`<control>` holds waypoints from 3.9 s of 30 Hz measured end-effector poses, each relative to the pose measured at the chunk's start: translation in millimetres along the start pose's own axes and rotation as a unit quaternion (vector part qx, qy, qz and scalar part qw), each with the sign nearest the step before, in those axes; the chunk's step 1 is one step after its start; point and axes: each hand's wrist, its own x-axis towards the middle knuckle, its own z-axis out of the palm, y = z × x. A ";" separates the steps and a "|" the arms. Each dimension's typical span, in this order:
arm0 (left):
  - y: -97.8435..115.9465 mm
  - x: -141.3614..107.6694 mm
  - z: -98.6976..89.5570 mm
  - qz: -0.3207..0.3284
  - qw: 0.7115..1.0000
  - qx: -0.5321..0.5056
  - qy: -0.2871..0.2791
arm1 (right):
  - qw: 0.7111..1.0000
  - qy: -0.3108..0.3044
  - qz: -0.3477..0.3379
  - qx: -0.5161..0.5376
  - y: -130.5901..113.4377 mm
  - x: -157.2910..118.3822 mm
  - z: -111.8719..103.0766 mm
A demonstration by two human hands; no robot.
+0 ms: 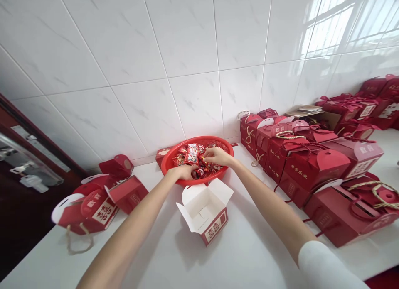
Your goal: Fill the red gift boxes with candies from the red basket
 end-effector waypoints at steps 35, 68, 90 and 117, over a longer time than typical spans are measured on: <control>-5.6 15.9 13.5 -0.011 0.921 -0.374 0.112 | 0.908 0.157 0.024 0.387 11.5 -4.7 -1.1; -11.4 14.2 21.5 0.029 0.985 -0.164 -0.048 | 0.871 0.261 0.095 0.404 15.6 0.3 3.0; -10.2 7.2 16.1 0.065 0.835 -0.417 0.352 | 0.890 0.266 0.012 0.370 21.0 -1.1 7.7; -10.1 10.8 16.8 0.044 0.933 -0.313 0.171 | 0.716 0.282 0.029 0.638 -7.2 -0.7 15.2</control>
